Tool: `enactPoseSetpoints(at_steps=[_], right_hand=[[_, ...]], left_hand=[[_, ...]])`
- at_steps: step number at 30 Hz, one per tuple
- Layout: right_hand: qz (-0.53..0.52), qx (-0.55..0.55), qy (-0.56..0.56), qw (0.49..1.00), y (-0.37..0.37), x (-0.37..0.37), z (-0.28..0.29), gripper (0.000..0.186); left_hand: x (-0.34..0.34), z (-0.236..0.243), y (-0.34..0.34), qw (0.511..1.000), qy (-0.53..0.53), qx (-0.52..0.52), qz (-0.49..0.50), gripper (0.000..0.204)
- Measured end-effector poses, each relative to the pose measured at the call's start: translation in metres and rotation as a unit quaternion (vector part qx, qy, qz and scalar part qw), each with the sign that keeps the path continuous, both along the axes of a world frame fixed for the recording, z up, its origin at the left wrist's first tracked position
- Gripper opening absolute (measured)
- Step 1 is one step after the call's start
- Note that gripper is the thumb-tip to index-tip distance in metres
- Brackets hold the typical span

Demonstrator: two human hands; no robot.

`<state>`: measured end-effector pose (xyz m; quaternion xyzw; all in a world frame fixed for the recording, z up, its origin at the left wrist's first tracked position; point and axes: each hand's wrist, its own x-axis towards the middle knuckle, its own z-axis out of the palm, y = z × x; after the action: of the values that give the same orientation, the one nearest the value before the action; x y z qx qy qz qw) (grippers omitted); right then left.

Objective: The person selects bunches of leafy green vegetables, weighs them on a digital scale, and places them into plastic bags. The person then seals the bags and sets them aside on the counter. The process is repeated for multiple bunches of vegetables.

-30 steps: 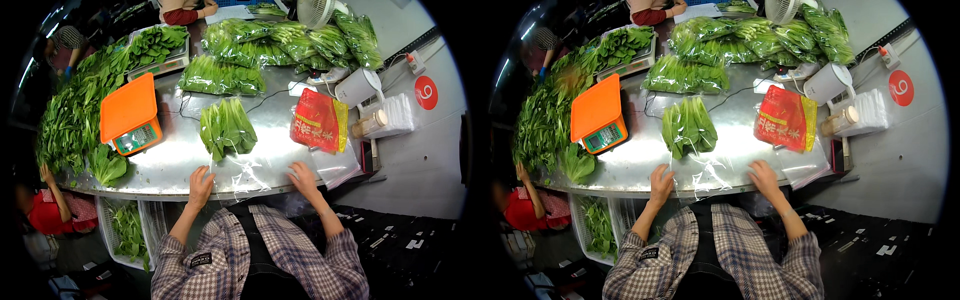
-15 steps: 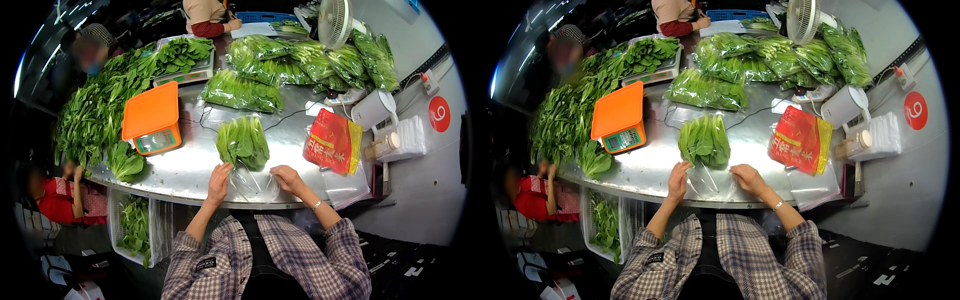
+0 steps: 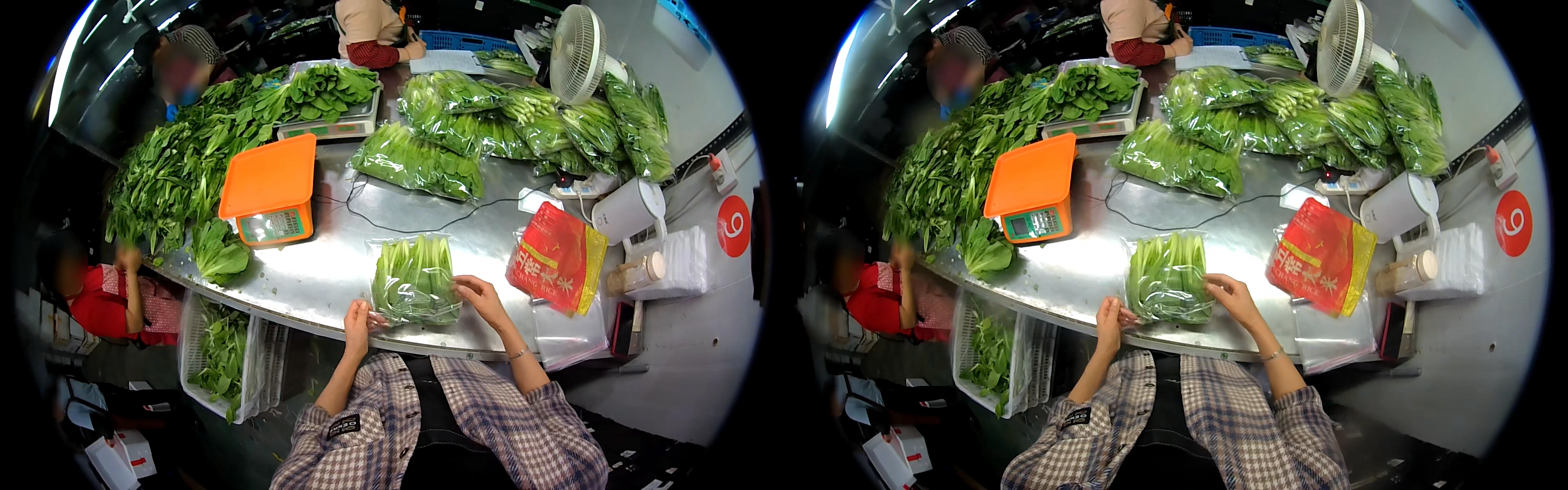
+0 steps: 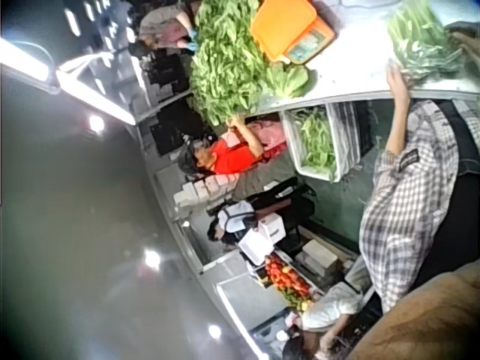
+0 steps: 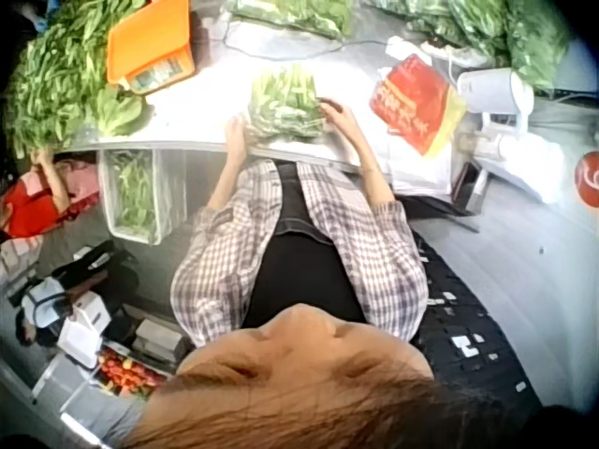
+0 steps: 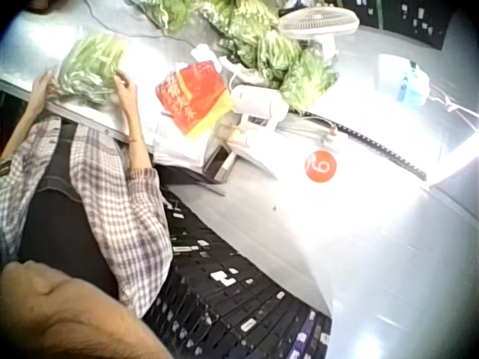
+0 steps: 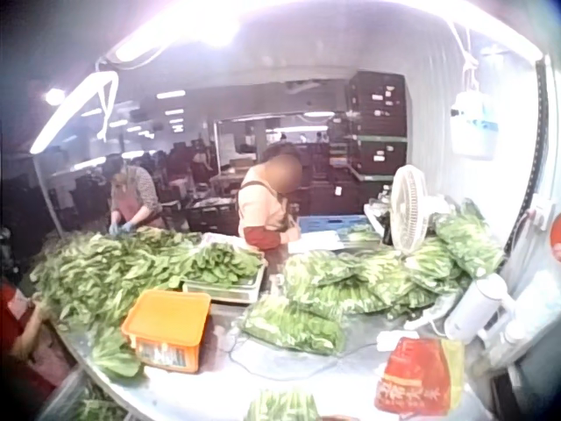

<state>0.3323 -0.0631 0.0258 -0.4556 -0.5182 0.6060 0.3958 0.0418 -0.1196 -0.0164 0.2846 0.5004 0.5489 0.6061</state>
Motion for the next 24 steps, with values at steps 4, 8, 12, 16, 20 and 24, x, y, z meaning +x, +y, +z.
enactPoseSetpoints(at_steps=[4, 8, 12, 16, 20, 24], right_hand=[[-0.005, 0.062, -0.02, 0.998, 0.028, -0.02, -0.002, 0.031], [-0.009, 0.067, -0.024, 0.997, 0.039, -0.023, -0.004, 0.043], [0.008, 0.066, -0.007, 0.998, 0.046, -0.017, -0.002, 0.05], [0.016, -0.012, 0.026, 0.999, 0.054, -0.016, 0.001, 0.052], [0.033, -0.093, 0.032, 0.995, 0.07, -0.017, -0.003, 0.05], [0.039, -0.116, 0.002, 0.992, 0.089, -0.023, -0.014, 0.051]], left_hand=[[-0.005, 0.006, 0.009, 0.998, 0.033, 0.035, -0.051, 0.014], [-0.004, 0.026, 0.035, 0.985, 0.129, 0.074, -0.092, 0.019], [0.001, 0.042, 0.068, 0.92, 0.321, 0.202, -0.101, 0.021], [0.009, 0.039, 0.086, 0.906, 0.373, 0.158, -0.122, 0.027], [0.019, 0.031, 0.096, 0.936, 0.328, 0.119, -0.047, 0.03], [0.027, 0.027, 0.106, 0.91, 0.408, 0.071, 0.02, 0.032]])
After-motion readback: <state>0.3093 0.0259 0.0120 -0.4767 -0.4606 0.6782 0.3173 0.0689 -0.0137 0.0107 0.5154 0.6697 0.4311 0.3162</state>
